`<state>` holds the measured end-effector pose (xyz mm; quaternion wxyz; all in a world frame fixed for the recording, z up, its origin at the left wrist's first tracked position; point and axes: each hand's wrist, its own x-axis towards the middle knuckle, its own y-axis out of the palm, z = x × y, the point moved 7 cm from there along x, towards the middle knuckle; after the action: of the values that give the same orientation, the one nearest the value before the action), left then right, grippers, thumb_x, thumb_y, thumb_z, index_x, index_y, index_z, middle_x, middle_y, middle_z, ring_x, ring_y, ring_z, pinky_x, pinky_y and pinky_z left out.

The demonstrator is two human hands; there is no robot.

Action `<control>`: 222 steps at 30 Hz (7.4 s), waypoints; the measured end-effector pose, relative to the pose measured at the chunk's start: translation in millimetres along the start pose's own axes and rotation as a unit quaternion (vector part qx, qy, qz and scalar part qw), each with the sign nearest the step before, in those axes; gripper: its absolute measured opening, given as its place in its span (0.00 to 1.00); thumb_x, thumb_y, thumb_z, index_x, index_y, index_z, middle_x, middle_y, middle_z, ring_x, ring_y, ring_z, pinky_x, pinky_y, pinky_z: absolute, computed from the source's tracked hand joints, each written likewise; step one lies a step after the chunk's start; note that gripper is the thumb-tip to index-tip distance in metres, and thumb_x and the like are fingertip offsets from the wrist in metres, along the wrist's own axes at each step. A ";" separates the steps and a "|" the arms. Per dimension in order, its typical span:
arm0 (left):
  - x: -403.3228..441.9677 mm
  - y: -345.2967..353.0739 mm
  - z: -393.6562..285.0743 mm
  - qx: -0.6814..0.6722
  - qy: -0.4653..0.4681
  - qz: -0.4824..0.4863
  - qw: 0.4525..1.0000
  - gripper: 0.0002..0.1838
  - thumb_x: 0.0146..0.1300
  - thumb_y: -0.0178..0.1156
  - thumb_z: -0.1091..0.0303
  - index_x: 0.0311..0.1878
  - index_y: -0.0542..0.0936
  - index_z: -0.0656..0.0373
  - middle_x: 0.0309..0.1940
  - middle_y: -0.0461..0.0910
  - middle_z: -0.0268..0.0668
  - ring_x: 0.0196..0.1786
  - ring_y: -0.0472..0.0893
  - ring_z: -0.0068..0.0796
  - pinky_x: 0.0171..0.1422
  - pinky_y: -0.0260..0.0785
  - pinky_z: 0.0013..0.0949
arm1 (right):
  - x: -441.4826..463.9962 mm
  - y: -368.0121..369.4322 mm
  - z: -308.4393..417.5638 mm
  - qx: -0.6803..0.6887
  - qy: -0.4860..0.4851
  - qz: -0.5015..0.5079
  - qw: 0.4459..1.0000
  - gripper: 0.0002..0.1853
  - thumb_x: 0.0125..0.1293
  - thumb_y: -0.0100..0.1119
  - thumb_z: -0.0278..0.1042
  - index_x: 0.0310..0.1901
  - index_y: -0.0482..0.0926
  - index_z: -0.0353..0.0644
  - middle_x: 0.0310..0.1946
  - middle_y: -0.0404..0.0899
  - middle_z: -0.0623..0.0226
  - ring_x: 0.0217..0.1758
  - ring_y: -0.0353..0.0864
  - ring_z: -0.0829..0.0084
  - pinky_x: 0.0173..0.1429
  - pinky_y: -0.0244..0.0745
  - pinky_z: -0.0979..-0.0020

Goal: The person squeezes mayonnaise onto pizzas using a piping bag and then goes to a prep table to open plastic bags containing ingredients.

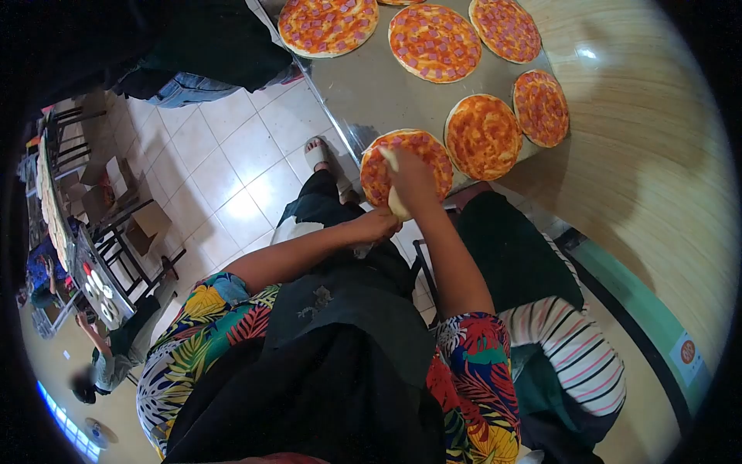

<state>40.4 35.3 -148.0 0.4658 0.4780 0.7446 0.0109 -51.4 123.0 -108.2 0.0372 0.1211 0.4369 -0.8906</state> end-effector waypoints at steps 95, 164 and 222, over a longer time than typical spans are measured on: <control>17.2 53.4 20.8 0.016 -0.042 0.125 0.991 0.10 0.60 0.45 0.59 0.29 0.70 0.54 0.16 0.62 0.23 0.15 0.61 0.14 0.16 0.54 0.22 | -45.2 -20.6 -22.6 -0.004 0.048 0.005 0.999 0.07 0.57 0.51 0.28 0.38 0.72 0.40 0.31 0.75 0.53 0.37 0.76 0.54 0.38 0.70 0.60; 26.1 98.9 52.1 0.167 0.050 0.247 0.953 0.12 0.56 0.46 0.63 0.26 0.74 0.60 0.15 0.70 0.33 0.16 0.69 0.25 0.20 0.62 0.30 | -103.9 -10.2 -28.5 -0.035 0.070 0.041 0.996 0.13 0.56 0.49 0.25 0.44 0.72 0.46 0.27 0.76 0.49 0.32 0.77 0.51 0.33 0.70 0.56; 20.7 111.8 51.7 0.158 -0.142 0.228 0.950 0.12 0.57 0.45 0.59 0.29 0.72 0.58 0.17 0.67 0.28 0.17 0.64 0.20 0.20 0.57 0.28 | -132.8 -25.1 -56.1 0.018 0.145 0.000 0.989 0.09 0.55 0.51 0.26 0.39 0.72 0.42 0.28 0.76 0.51 0.32 0.77 0.51 0.33 0.70 0.57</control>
<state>153.0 88.7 -139.8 0.4703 0.6989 0.5345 -0.0689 83.1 177.3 -88.9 -0.0287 0.2493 0.4220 -0.8712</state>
